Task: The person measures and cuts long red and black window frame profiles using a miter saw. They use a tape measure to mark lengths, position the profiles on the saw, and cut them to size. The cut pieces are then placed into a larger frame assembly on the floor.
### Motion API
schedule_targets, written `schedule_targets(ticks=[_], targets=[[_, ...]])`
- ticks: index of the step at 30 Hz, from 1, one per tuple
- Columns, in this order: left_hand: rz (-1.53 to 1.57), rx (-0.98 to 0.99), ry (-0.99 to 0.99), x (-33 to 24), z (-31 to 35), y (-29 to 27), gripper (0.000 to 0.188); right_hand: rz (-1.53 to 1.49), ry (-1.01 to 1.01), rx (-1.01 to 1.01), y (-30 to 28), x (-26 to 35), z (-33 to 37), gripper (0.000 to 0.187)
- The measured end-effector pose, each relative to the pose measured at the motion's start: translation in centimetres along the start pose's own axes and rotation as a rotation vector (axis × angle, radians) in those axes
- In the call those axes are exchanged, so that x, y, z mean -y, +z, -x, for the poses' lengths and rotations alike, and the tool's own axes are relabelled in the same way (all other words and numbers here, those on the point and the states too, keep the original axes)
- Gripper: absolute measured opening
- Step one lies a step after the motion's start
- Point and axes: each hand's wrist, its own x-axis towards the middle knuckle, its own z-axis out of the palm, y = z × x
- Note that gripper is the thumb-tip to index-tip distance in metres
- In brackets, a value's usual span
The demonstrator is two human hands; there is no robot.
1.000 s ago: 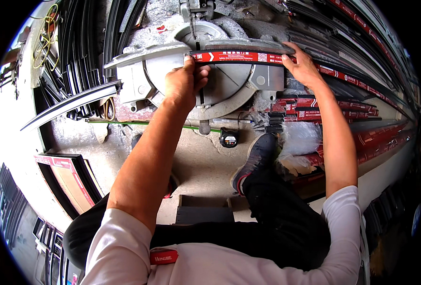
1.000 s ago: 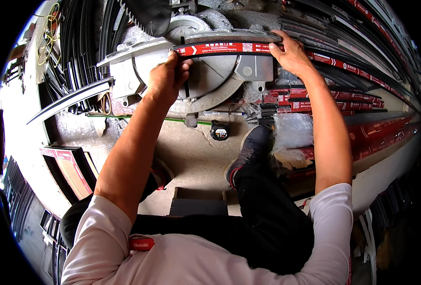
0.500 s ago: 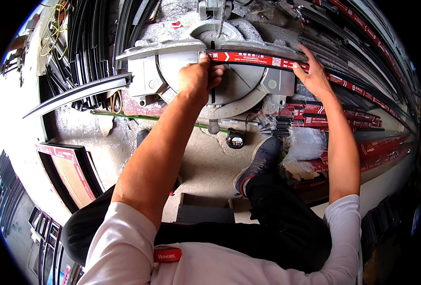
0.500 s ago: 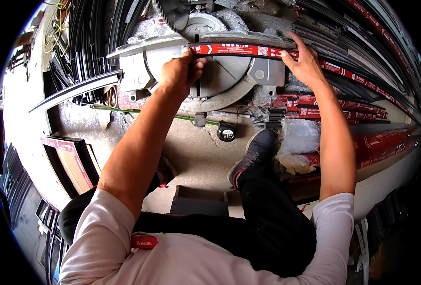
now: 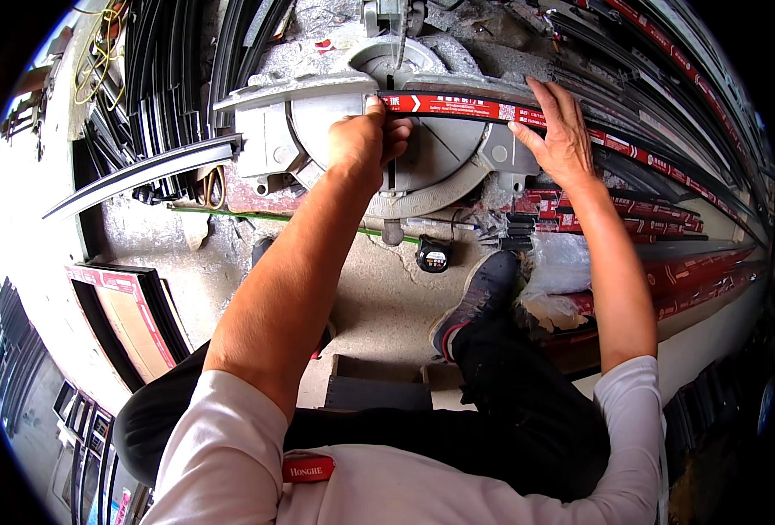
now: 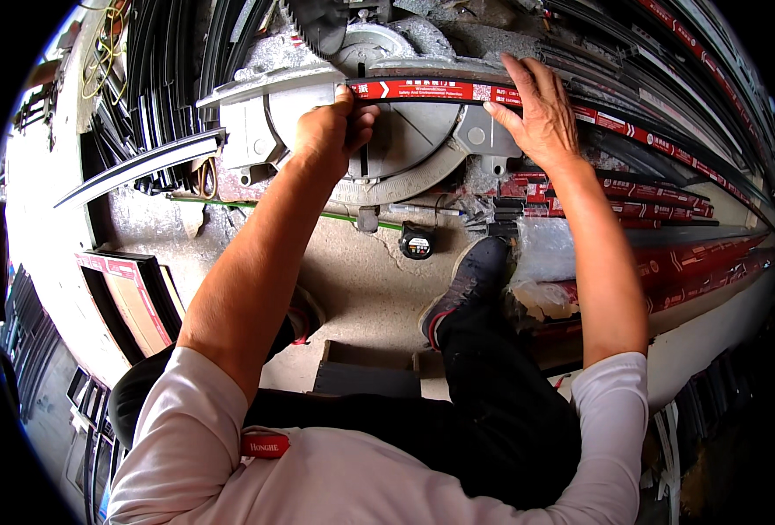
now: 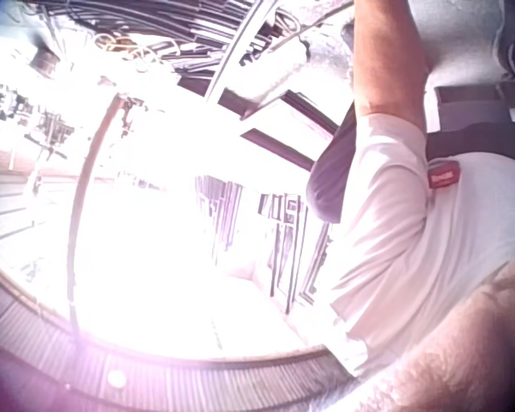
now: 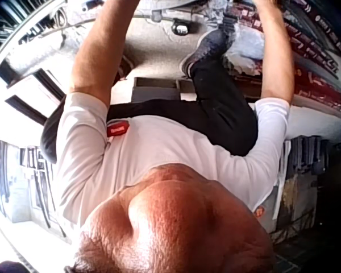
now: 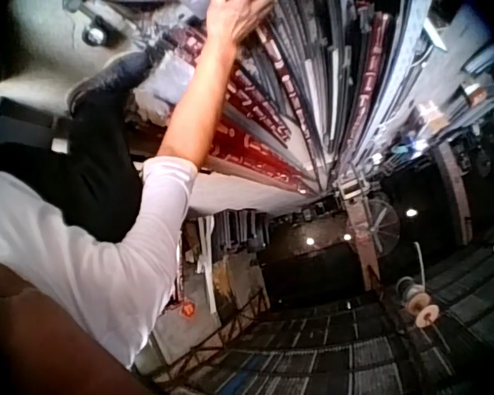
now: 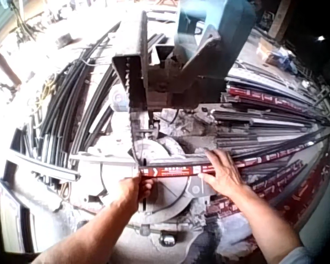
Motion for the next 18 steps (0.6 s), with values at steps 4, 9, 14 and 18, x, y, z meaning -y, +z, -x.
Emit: schedule_targets(ticks=[4, 9, 14, 18], targets=[[-0.002, 0.004, 0.001, -0.03, 0.05, -0.01, 0.032, -0.038, 0.043, -0.011, 0.38, 0.20, 0.36, 0.076], [-0.020, -0.002, -0.003, -0.14, 0.01, 0.06, 0.033, -0.048, 0.055, -0.006, 0.50, -0.11, 0.52, 0.076], [-0.013, -0.010, 0.002, -0.11, -0.10, 0.18, 0.033, -0.043, 0.091, 0.010, 0.63, -0.27, 0.70, 0.076], [-0.012, -0.021, 0.017, -0.04, -0.24, 0.21, 0.036, -0.071, 0.086, -0.012, 0.45, -0.08, 0.35, 0.076]])
